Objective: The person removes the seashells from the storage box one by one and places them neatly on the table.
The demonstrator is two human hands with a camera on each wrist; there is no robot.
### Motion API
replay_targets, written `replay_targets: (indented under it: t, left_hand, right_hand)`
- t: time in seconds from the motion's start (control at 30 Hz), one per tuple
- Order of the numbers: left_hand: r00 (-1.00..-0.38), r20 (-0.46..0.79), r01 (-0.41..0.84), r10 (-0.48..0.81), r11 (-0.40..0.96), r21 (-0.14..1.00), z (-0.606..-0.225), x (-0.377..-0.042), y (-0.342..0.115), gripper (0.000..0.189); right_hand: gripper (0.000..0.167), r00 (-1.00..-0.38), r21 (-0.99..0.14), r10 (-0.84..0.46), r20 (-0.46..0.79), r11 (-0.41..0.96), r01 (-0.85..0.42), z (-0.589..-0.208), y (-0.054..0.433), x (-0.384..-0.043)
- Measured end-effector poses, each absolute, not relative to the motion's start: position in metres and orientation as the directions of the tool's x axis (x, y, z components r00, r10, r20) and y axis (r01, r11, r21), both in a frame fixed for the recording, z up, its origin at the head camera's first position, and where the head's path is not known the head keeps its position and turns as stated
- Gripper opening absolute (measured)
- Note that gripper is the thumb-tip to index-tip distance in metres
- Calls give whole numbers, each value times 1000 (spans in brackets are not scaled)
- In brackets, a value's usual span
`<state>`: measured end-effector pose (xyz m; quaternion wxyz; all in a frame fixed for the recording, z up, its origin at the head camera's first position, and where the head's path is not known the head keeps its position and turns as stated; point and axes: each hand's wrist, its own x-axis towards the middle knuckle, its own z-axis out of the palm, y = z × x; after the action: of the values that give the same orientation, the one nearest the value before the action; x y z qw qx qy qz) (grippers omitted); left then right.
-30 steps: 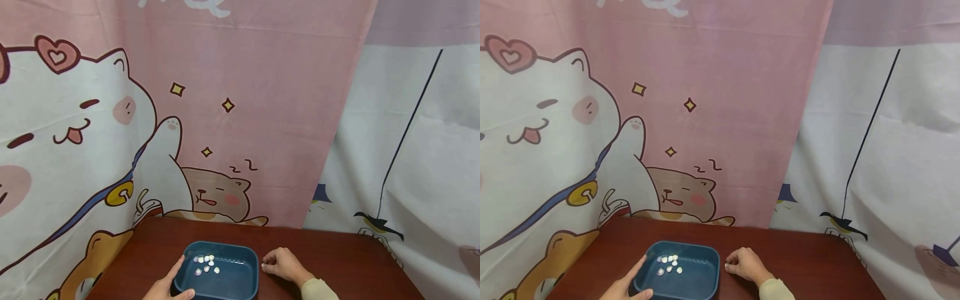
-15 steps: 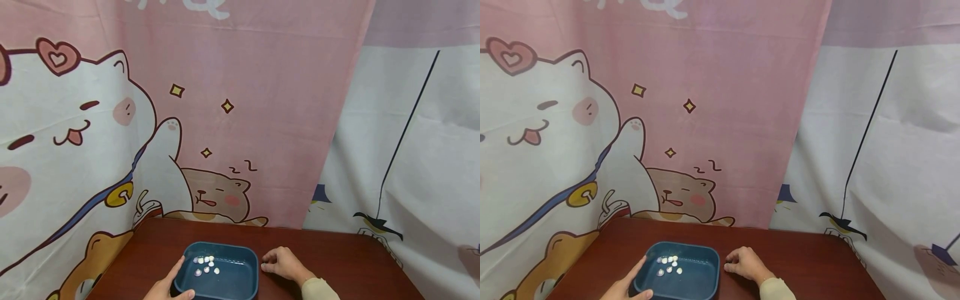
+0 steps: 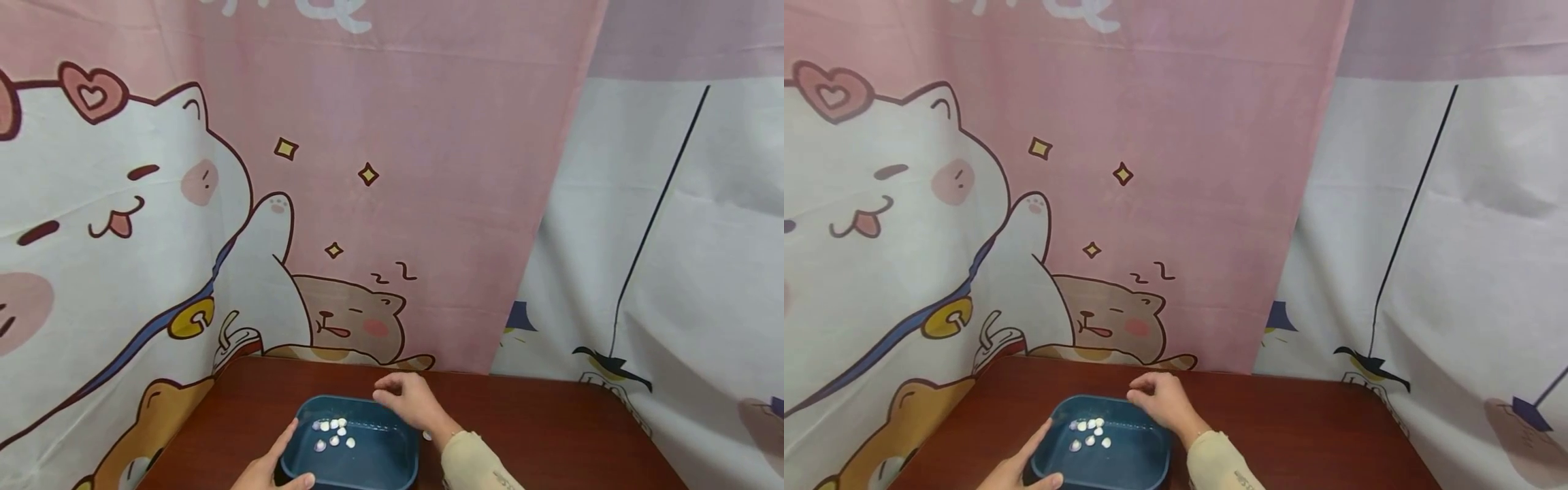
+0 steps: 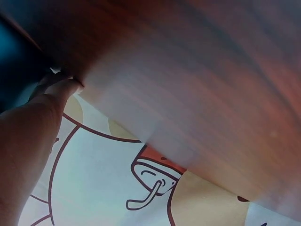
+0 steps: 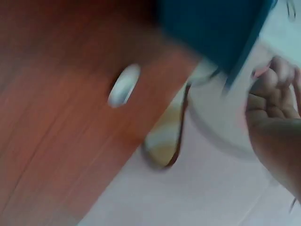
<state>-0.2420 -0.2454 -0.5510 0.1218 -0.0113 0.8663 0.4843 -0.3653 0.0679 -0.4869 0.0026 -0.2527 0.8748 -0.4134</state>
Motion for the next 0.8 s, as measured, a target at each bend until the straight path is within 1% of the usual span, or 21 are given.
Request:
replay_targets:
  t: [0.1, 0.17, 0.23, 0.37, 0.67, 0.73, 0.8]
  left_hand:
    - [-969, -224, -133, 105, 541, 831, -550, -241, -247, 112]
    - [-969, -224, -130, 107, 551, 825, -549, -240, -247, 112]
    - [-968, -225, -128, 107, 563, 816, -548, -240, -247, 111]
    - [-969, -223, -124, 103, 579, 806, -547, -241, -245, 110]
    - [-971, -217, -118, 105, 577, 808, -549, -240, -248, 112]
    - [-970, -216, -116, 109, 573, 811, -550, -240, -248, 112]
    - [-970, -215, -116, 109, 573, 812, -550, -241, -248, 112]
  right_hand:
    - [22, -844, -672, -522, 126, 581, -460, -499, 35, -355]
    - [21, -845, -641, -529, 77, 623, -448, -510, 20, -348]
    - [20, -861, -616, -508, 42, 665, -422, -521, 9, -344]
    - [18, -884, -578, -466, 21, 716, -391, -533, -1, -339]
    - [8, -893, -556, -449, 11, 740, -379, -536, -7, -339]
    - [11, -897, -544, -443, 1, 752, -372, -536, -8, -339]
    - [18, -899, -526, -438, -19, 769, -363, -534, -9, -338]
